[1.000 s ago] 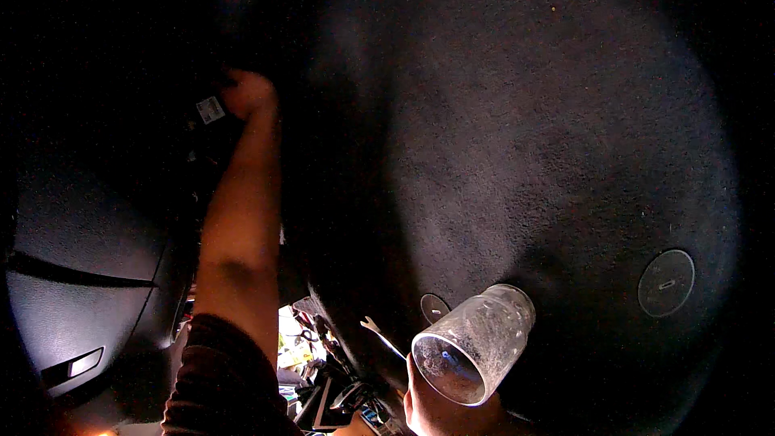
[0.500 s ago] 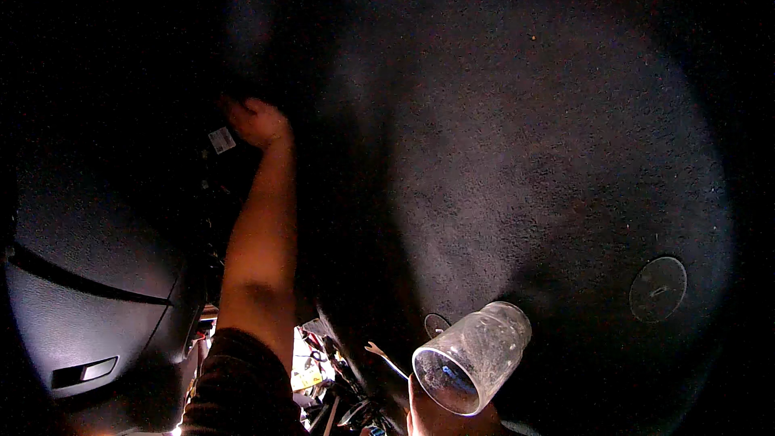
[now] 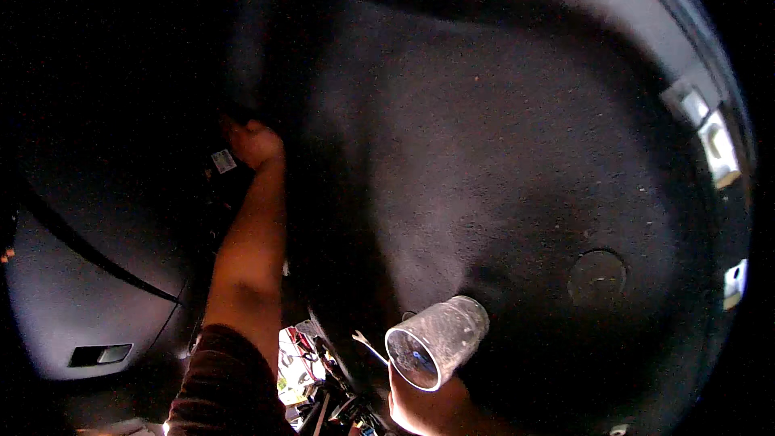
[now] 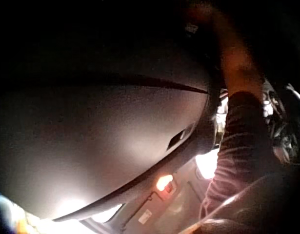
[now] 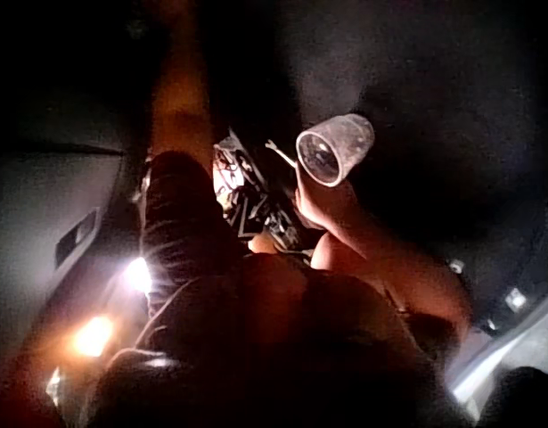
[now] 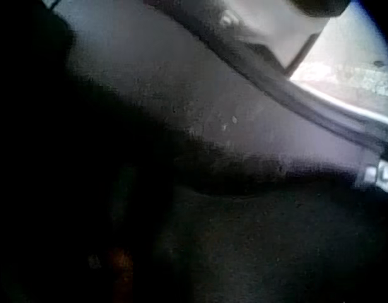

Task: The person dismantles car interior components using a prying tool and a screwdriver to remove trim pieces, foam insulation, and electrical connectors.

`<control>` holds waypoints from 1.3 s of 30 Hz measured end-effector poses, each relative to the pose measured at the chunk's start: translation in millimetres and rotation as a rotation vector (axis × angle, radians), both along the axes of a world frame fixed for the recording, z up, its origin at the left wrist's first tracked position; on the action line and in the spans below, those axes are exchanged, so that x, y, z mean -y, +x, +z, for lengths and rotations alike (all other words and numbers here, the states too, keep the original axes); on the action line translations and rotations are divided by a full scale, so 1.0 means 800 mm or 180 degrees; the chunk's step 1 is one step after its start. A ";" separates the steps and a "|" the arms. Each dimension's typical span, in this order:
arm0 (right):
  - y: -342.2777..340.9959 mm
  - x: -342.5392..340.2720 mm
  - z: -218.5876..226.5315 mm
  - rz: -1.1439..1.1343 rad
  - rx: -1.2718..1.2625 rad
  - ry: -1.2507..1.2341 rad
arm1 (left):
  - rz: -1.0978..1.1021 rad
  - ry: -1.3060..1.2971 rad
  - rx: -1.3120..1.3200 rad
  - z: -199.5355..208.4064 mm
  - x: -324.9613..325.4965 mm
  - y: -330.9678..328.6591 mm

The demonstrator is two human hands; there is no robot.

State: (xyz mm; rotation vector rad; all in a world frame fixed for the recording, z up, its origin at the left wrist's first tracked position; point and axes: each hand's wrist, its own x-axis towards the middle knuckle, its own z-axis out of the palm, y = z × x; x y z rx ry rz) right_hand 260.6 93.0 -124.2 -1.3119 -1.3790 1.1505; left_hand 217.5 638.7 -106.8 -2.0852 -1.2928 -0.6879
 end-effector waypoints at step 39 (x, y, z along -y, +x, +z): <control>-0.070 -0.023 -0.022 0.0368 -0.0214 -0.0929 | -0.1387 -0.5464 0.5776 -0.027 0.288 0.316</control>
